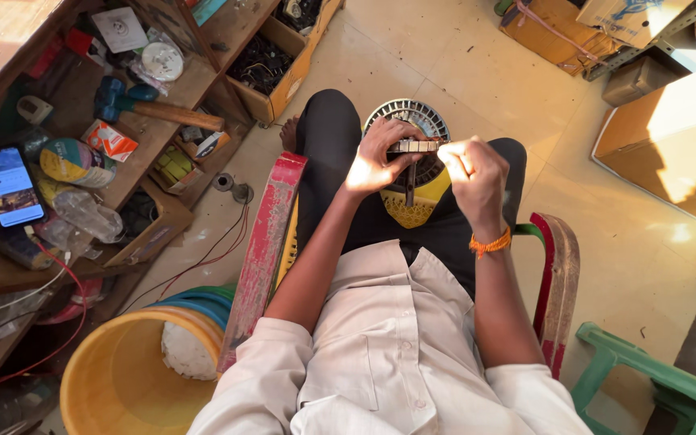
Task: The person sits on a chair and uses a small tool to scrape or clean the surface of a cylindrical electrical component held in their hands. They repeatedly rotate the component and work on different sections of its surface.
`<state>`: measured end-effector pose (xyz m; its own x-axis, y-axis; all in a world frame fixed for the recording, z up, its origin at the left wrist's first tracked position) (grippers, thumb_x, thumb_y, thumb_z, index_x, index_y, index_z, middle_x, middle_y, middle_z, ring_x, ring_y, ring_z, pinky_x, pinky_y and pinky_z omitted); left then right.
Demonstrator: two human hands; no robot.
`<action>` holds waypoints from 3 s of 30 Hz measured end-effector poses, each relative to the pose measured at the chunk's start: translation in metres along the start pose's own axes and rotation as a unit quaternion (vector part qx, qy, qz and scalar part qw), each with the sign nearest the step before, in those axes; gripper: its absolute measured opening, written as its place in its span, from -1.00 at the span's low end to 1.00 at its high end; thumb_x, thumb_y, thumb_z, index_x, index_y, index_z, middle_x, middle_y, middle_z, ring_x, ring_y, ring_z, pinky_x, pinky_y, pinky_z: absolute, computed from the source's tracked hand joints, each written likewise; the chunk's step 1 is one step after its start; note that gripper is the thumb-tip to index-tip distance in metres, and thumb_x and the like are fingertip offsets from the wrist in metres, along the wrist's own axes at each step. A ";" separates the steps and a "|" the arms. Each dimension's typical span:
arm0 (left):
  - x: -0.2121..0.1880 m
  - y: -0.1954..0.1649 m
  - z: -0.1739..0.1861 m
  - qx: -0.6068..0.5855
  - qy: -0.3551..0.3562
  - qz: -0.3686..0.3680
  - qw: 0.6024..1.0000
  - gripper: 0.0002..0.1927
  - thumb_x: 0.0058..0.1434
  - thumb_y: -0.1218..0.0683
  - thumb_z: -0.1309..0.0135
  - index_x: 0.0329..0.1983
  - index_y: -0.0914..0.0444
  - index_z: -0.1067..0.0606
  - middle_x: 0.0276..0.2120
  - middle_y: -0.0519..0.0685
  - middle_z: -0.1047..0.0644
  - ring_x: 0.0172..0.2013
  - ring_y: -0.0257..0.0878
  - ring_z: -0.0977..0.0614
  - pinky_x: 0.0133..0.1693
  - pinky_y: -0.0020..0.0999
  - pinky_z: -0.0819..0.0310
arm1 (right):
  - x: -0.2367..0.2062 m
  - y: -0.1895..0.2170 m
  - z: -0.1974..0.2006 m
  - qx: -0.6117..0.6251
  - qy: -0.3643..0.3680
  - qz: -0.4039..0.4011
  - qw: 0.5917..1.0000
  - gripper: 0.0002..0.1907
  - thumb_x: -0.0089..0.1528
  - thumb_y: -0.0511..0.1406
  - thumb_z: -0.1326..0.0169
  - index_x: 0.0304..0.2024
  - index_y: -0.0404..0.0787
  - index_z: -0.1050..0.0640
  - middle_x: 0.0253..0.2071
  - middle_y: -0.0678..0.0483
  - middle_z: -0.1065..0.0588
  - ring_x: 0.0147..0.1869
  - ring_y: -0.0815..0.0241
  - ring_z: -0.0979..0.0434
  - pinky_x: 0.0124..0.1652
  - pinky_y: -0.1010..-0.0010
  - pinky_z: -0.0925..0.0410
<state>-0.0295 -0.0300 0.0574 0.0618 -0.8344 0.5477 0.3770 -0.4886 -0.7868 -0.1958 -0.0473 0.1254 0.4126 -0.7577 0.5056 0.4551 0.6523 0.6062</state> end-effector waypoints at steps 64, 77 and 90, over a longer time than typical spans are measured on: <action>-0.011 0.010 -0.009 0.035 -0.044 0.012 0.998 -0.67 0.12 0.09 -0.37 -0.05 0.14 -0.58 -0.13 -0.10 -0.60 -0.13 -0.08 -0.50 0.01 -0.24 -0.42 | 0.051 -0.026 -0.032 -0.098 0.126 0.032 0.987 -0.95 0.29 -0.35 -0.22 -0.26 -0.21 -0.66 -0.33 -0.05 -0.59 -0.30 0.00 -0.61 -0.30 0.25 -0.41; 0.008 0.080 -0.031 -0.404 0.067 0.380 0.830 -0.07 0.23 0.07 -0.22 0.53 0.21 0.05 -0.10 0.04 -0.63 -0.04 -0.24 -0.63 0.07 -0.35 -0.48 | 0.076 -0.038 -0.058 -0.109 0.186 0.042 0.976 -0.93 0.25 -0.31 -0.27 -0.27 -0.18 -0.69 -0.40 0.03 -0.62 -0.43 0.14 -0.59 -0.37 0.33 -0.42; 0.009 0.073 -0.035 -0.456 0.191 0.250 0.832 -0.91 0.37 0.22 -0.15 -0.09 0.27 -0.52 -0.21 -0.17 -0.55 -0.13 -0.43 -0.56 -0.05 -0.53 -0.47 | 0.005 0.008 -0.040 -0.075 0.091 -0.061 0.991 -0.84 0.18 -0.31 -0.28 -0.33 -0.29 -0.60 -0.47 -0.13 -0.50 -0.46 -0.06 -0.50 -0.41 0.21 -0.34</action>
<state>-0.0342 -0.0822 -0.0054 -0.3640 -0.9268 0.0927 -0.4762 0.0997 -0.8737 -0.1587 -0.0456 0.1083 0.4764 -0.8240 0.3068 0.6170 0.5619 0.5510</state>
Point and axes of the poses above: each hand's wrist, its own x-axis towards the middle knuckle, its own z-axis out of the back of the hand, y = z × x, the point moved 9 cm from there along x, towards the middle knuckle
